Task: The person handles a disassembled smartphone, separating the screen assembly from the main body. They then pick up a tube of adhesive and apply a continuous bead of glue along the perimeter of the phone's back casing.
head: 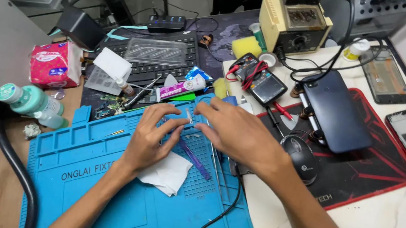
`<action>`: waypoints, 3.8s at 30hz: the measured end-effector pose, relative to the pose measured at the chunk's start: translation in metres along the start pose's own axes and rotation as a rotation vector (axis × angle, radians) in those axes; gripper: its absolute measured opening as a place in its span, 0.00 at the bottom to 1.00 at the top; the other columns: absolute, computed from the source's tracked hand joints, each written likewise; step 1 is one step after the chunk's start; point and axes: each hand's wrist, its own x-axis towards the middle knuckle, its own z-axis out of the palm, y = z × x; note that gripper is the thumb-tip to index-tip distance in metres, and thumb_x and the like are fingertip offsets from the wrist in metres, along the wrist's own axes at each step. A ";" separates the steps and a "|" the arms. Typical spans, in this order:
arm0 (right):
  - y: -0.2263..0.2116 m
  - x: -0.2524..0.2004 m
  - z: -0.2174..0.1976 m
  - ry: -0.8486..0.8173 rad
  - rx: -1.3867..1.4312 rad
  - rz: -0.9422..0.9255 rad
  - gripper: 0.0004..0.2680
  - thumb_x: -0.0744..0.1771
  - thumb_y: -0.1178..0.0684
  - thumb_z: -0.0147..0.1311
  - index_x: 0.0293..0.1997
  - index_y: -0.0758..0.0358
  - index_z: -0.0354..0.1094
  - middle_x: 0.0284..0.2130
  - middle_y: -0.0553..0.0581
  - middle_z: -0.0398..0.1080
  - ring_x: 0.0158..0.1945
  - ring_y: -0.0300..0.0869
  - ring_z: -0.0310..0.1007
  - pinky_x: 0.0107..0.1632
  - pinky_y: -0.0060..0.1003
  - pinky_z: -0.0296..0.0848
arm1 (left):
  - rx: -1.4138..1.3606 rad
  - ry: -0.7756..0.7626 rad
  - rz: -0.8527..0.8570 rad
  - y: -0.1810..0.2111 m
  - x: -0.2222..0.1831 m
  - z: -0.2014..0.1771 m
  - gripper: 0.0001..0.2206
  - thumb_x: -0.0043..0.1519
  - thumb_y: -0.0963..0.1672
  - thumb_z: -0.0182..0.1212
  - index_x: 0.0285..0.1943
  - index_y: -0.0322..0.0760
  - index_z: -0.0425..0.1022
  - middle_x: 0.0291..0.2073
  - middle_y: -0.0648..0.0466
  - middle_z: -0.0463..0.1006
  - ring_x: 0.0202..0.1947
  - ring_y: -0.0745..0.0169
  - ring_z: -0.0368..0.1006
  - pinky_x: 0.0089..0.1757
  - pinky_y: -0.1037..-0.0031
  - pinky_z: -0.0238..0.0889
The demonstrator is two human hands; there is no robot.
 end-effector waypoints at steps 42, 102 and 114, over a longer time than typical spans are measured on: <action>0.138 -0.263 -0.100 0.157 0.084 1.361 0.30 0.63 0.36 0.56 0.76 0.38 0.50 0.59 0.56 0.62 0.68 0.48 0.59 0.65 0.47 0.59 | -0.467 -0.785 -0.054 0.192 0.247 0.303 0.15 0.63 0.48 0.58 0.50 0.34 0.63 0.38 0.33 0.75 0.44 0.27 0.72 0.40 0.53 0.64; 0.001 -0.171 -0.111 0.279 -0.317 0.907 0.30 0.58 0.40 0.68 0.65 0.56 0.63 0.55 0.55 0.73 0.51 0.53 0.73 0.43 0.54 0.71 | -1.340 -0.536 -0.606 0.122 0.186 0.135 0.26 0.63 0.42 0.57 0.72 0.35 0.60 0.33 0.45 0.73 0.21 0.62 0.73 0.27 0.74 0.73; -0.030 -0.052 -0.024 0.143 -0.240 0.510 0.32 0.58 0.33 0.67 0.65 0.56 0.61 0.54 0.57 0.69 0.55 0.52 0.71 0.44 0.57 0.76 | -0.977 -0.294 -0.795 0.023 0.086 0.006 0.22 0.64 0.44 0.57 0.69 0.41 0.65 0.35 0.50 0.72 0.25 0.63 0.76 0.29 0.76 0.73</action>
